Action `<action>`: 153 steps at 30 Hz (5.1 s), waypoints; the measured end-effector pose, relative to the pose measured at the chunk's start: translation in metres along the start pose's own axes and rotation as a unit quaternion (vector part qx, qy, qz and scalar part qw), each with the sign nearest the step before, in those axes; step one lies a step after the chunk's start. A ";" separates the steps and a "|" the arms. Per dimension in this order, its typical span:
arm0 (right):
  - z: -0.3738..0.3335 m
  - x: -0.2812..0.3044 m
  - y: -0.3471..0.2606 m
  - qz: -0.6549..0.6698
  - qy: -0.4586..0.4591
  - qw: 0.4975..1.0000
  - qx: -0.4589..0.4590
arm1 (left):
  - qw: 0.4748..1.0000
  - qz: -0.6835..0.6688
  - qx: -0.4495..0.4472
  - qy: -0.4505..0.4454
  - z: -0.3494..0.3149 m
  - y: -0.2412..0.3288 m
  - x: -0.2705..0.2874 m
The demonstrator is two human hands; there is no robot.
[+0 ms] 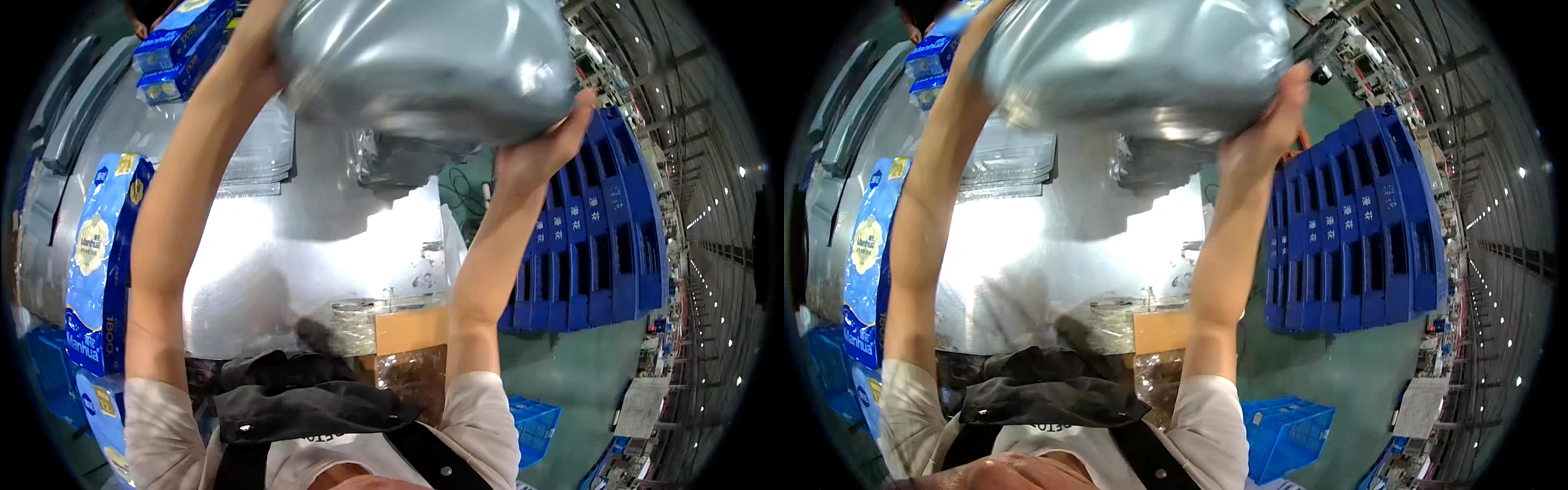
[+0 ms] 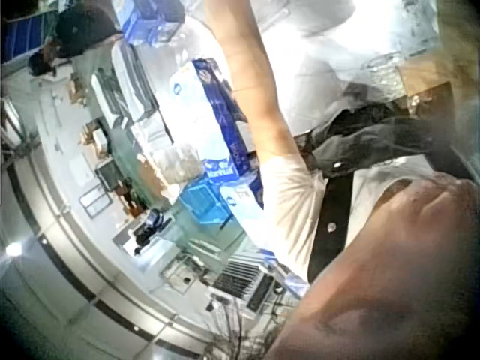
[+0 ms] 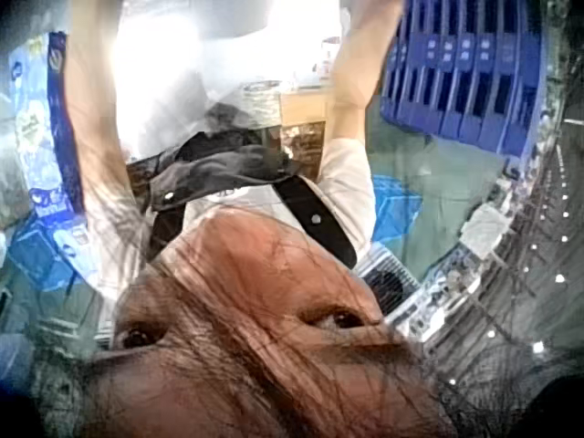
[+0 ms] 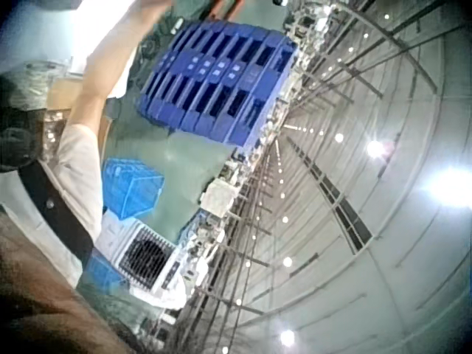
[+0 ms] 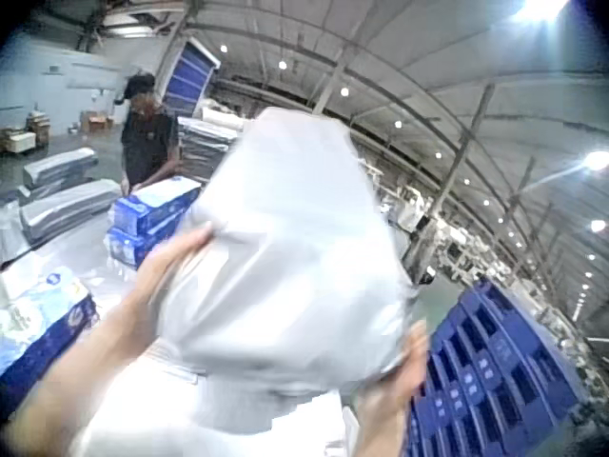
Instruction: The person places multi-packs of toilet paper into plastic mailer bags, seals the bags by hand, and places the packed items onto a conveyor belt.
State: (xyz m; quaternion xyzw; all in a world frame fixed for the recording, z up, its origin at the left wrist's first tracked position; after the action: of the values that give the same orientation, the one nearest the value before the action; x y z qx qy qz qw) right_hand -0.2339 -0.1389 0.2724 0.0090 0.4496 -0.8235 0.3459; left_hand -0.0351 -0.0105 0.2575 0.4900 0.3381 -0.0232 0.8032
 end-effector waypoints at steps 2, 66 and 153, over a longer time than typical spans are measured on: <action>0.060 0.005 -0.019 0.076 -0.041 0.996 0.001 | 0.994 -0.050 0.037 -0.093 0.058 0.010 -0.031; -0.404 -0.035 0.273 0.018 0.016 0.768 -0.640 | 0.867 0.172 0.461 -0.082 -0.302 -0.134 0.381; -0.476 -0.119 0.246 -0.263 -0.446 0.738 -0.433 | 0.631 0.727 0.266 -0.054 -0.468 -0.127 0.372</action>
State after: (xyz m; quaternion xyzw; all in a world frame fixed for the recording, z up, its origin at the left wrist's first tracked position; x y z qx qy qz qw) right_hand -0.1424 0.1956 -0.1535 -0.6287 0.5366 -0.5079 0.2426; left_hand -0.0387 0.4091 -0.1877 0.7672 -0.1921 0.4528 0.4116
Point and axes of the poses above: each hand's wrist, its own z-axis towards the middle knuckle, its own x-axis out of the back of the hand, y = z × x, the point moved 1 cm from there along z, towards the middle knuckle, and after that the axes turned 1 degree about -y, right-handed, at the moved point
